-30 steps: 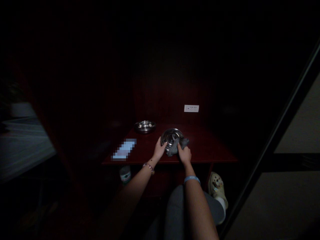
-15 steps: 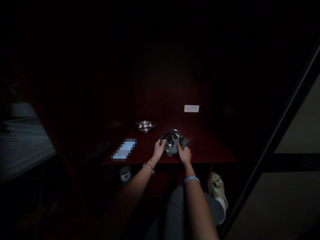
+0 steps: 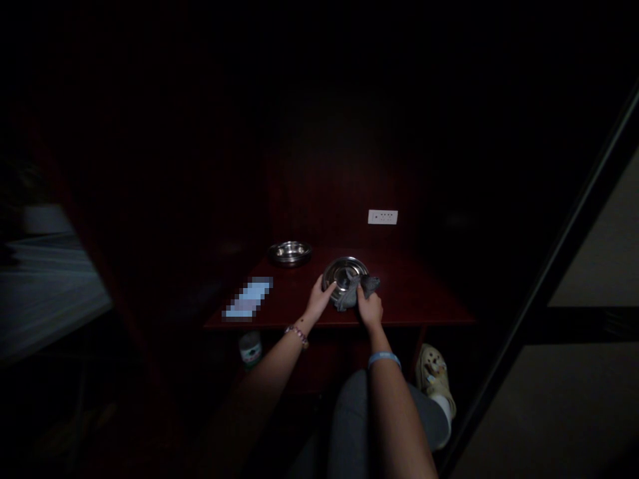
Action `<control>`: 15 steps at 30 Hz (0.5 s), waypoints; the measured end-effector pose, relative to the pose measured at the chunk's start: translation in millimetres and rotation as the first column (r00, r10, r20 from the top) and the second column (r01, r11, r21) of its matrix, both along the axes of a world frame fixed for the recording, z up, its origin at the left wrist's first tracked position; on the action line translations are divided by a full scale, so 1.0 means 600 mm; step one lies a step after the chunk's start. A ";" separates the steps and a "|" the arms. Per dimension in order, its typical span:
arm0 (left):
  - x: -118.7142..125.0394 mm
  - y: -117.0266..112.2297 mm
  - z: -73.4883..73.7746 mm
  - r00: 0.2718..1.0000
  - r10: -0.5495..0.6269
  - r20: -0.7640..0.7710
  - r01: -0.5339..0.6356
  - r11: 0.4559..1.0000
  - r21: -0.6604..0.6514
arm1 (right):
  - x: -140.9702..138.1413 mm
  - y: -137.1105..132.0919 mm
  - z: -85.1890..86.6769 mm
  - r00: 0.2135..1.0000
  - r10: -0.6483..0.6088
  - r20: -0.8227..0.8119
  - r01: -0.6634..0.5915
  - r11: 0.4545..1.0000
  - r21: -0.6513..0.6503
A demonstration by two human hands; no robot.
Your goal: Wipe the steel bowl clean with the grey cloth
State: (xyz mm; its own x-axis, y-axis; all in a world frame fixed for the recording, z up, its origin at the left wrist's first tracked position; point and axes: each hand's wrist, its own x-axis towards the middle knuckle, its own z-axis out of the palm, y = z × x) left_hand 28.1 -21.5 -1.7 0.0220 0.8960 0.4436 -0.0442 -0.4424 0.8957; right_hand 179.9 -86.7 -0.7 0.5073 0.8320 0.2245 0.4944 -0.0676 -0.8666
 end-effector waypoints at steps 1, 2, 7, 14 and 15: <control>0.000 -0.001 0.000 1.000 0.001 -0.010 -0.001 1.000 -0.001 | 0.000 0.000 0.000 1.000 0.003 -0.008 -0.003 1.000 -0.001; 0.001 -0.001 -0.001 1.000 0.000 -0.021 0.000 1.000 -0.003 | 0.000 0.001 -0.001 1.000 0.005 -0.016 -0.005 1.000 0.000; 0.003 -0.004 -0.002 0.995 -0.004 -0.098 0.003 1.000 -0.019 | 0.001 0.002 -0.002 0.999 0.000 -0.040 0.000 1.000 0.005; 0.002 -0.004 -0.003 0.975 -0.055 -0.214 0.047 0.998 -0.043 | 0.001 0.001 0.000 0.999 -0.013 -0.037 0.013 1.000 0.008; 0.002 -0.004 -0.003 0.973 -0.046 -0.228 0.034 0.998 -0.056 | 0.000 0.000 0.000 0.999 -0.013 -0.039 0.013 1.000 0.008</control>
